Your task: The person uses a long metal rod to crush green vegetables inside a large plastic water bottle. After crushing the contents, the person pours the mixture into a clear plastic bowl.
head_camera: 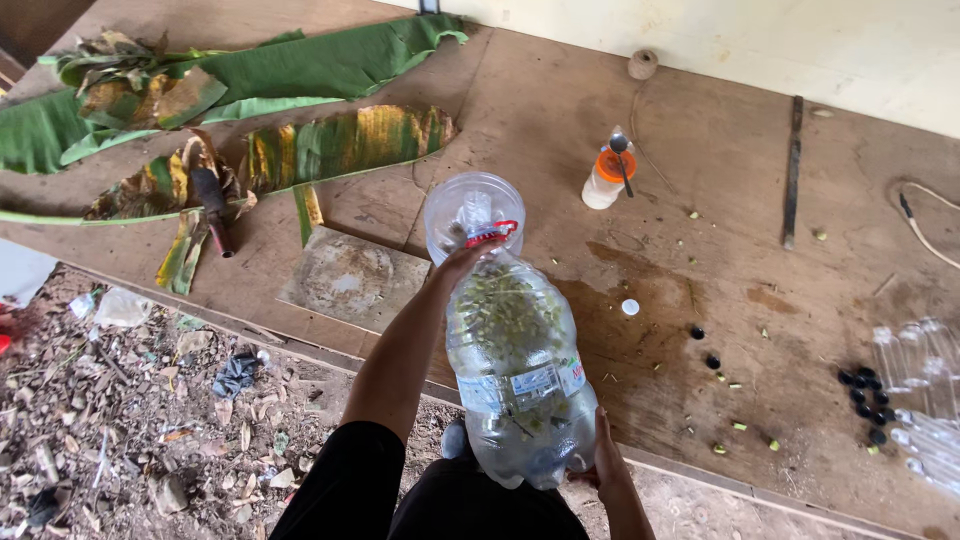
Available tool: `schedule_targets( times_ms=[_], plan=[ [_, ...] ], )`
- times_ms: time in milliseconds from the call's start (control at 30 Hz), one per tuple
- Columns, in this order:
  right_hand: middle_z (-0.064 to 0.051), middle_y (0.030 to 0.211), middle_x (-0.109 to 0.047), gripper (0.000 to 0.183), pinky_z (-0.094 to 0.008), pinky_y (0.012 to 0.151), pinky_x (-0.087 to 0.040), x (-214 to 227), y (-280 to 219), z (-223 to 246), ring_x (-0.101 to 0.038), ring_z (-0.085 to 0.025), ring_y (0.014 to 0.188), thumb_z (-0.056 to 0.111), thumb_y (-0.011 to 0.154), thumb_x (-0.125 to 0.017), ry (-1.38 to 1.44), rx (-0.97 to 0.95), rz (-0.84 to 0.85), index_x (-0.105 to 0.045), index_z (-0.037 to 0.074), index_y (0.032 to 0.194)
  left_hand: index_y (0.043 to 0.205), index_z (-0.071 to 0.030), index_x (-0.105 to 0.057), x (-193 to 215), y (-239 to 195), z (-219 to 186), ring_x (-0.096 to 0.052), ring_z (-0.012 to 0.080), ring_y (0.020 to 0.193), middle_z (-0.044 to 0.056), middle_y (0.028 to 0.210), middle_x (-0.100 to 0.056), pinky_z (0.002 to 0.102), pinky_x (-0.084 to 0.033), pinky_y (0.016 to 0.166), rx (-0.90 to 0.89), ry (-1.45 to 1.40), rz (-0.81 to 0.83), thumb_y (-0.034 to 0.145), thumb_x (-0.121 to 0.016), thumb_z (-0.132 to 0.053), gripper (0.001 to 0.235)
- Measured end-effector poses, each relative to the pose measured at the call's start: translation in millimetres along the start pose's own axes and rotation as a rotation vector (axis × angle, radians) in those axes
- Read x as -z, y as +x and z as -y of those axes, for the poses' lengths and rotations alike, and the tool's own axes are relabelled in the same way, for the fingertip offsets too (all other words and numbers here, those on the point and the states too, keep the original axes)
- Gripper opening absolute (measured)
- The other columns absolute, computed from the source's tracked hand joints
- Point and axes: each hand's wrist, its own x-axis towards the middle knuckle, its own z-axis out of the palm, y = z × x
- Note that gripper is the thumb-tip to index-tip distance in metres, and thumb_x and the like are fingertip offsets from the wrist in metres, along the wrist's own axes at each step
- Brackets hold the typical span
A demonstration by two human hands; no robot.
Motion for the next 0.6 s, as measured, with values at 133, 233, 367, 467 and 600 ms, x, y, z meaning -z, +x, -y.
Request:
schedule_targets(
  times_ms=[133,233,367,467,600],
  plan=[
    [-0.025,0.082,-0.071,0.110,-0.034,0.041,-0.047,-2.9,-22.9,7.5,-0.065,-0.028,0.046,0.090,0.076,-0.038,-0.052,0.011,-0.091,-0.056,0.001,0.138,0.138,-0.015,-0.067,3.3,4.1,-2.3,-0.062,0.0273,0.122,0.014,0.124,-0.071,0.042,-0.038,0.111,0.113,0.063,0.001,0.074,-0.071,-0.065,0.081],
    [-0.023,0.072,-0.068,0.102,-0.033,0.038,-0.039,-3.6,-39.9,11.0,-0.056,-0.024,0.040,0.088,0.079,-0.038,-0.047,0.057,-0.076,-0.061,-0.001,0.124,0.142,-0.017,-0.063,3.0,5.2,0.0,-0.056,0.0299,0.129,0.016,0.133,-0.066,0.045,-0.035,0.113,0.188,0.105,0.010,0.074,-0.067,-0.070,0.087],
    [-0.022,0.059,-0.065,0.101,-0.032,0.035,-0.031,-3.4,-52.7,13.5,-0.048,-0.021,0.035,0.086,0.085,-0.035,-0.072,0.083,-0.074,-0.069,-0.009,0.098,0.144,-0.018,-0.060,4.2,5.2,2.2,-0.052,0.0318,0.131,0.016,0.136,-0.060,0.048,-0.033,0.114,0.258,0.121,0.017,0.074,-0.066,-0.072,0.089],
    [-0.021,0.056,-0.064,0.096,-0.033,0.034,-0.029,-2.0,-52.9,13.2,-0.045,-0.019,0.034,0.085,0.084,-0.034,-0.082,0.109,-0.068,-0.067,-0.005,0.093,0.145,-0.018,-0.057,8.3,4.2,1.6,-0.048,0.0332,0.133,0.017,0.139,-0.056,0.050,-0.032,0.114,0.296,0.120,0.011,0.073,-0.065,-0.073,0.091],
    [-0.019,0.055,-0.065,0.104,-0.033,0.033,-0.031,3.4,-53.6,8.4,-0.041,-0.014,0.034,0.086,0.089,-0.031,-0.112,0.166,-0.056,-0.067,-0.012,0.086,0.147,-0.019,-0.054,3.7,1.7,-0.1,-0.044,0.0351,0.136,0.017,0.143,-0.051,0.053,-0.030,0.114,0.343,0.132,0.019,0.073,-0.064,-0.075,0.093]
  ],
)
